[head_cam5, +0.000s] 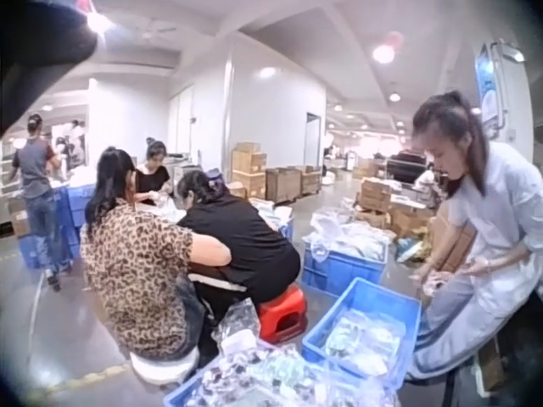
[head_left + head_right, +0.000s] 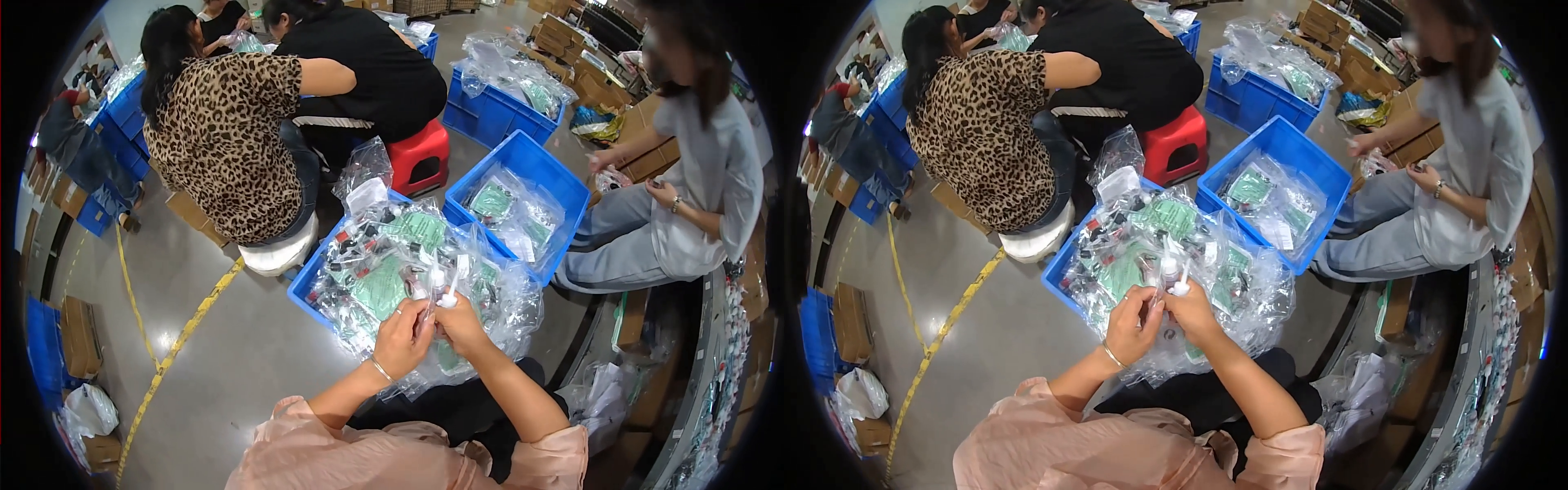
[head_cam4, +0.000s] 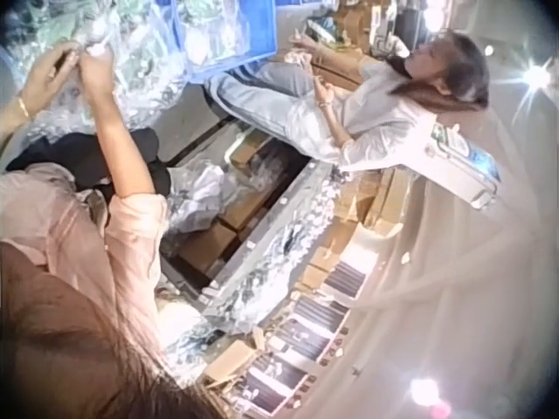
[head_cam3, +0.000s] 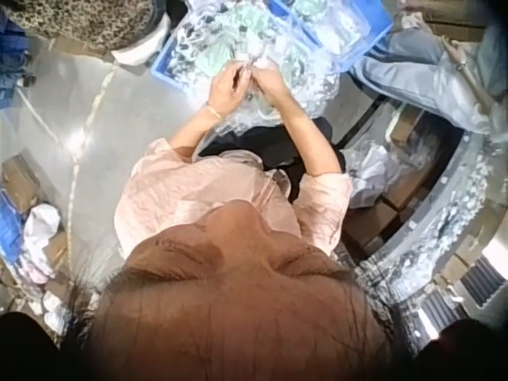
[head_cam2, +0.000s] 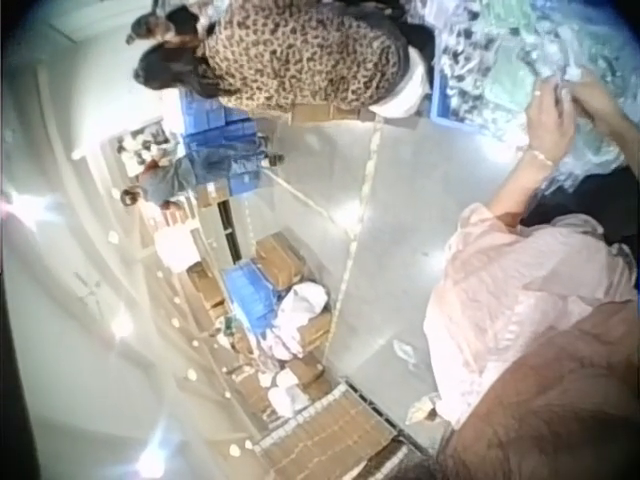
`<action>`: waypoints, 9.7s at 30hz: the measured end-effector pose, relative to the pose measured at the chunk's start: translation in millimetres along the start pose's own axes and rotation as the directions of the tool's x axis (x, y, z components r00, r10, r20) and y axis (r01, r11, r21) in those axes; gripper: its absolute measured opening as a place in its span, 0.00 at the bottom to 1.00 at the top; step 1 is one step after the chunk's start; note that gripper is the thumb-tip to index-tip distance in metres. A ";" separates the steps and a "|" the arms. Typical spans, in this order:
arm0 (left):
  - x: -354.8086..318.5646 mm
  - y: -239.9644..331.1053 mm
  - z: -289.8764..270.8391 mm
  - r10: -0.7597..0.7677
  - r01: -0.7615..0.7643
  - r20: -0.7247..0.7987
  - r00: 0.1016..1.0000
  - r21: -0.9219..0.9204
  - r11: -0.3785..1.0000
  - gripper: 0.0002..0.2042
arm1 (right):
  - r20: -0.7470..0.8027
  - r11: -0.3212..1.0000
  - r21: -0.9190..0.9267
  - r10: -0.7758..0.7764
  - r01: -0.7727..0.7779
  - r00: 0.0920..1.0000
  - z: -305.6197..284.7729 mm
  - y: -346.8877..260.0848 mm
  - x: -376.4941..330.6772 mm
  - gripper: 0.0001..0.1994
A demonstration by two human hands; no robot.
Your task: The recorder is putting dropper bottles and instruction sheets into plastic bags on a factory floor.
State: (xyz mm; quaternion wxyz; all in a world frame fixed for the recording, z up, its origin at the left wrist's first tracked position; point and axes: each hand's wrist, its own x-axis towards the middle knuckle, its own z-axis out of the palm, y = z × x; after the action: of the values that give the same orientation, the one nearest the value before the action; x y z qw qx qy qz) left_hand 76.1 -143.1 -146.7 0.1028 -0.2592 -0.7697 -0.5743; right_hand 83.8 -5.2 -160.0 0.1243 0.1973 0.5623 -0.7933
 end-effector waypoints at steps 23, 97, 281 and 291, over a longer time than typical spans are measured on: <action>46.7 -76.2 4.4 -0.339 0.268 0.065 0.939 0.483 0.834 0.24 | -0.054 0.987 0.155 0.060 -0.051 0.997 -30.9 26.8 -16.7 0.19; 216.6 209.4 93.6 0.734 -0.958 0.636 -0.237 -0.280 -0.066 0.05 | -0.220 0.580 -0.699 -0.730 0.418 0.647 -111.3 -207.0 -255.7 0.11; 330.2 103.4 241.8 0.710 -0.745 0.360 0.605 -0.057 0.664 0.07 | -0.680 0.784 0.281 -0.245 0.554 0.691 -170.6 50.1 -212.2 0.11; 271.6 186.3 138.8 0.552 -0.519 0.587 0.592 -0.247 0.819 0.07 | -0.548 0.638 -0.255 -0.714 0.727 0.435 -111.1 -163.1 -184.8 0.15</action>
State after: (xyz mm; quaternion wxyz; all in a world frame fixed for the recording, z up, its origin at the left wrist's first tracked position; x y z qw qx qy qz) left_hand -37.6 101.7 87.6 -0.0021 -0.6586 -0.6292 -0.4127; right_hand 199.4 149.7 29.1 -0.4132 0.1820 0.5922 -0.6674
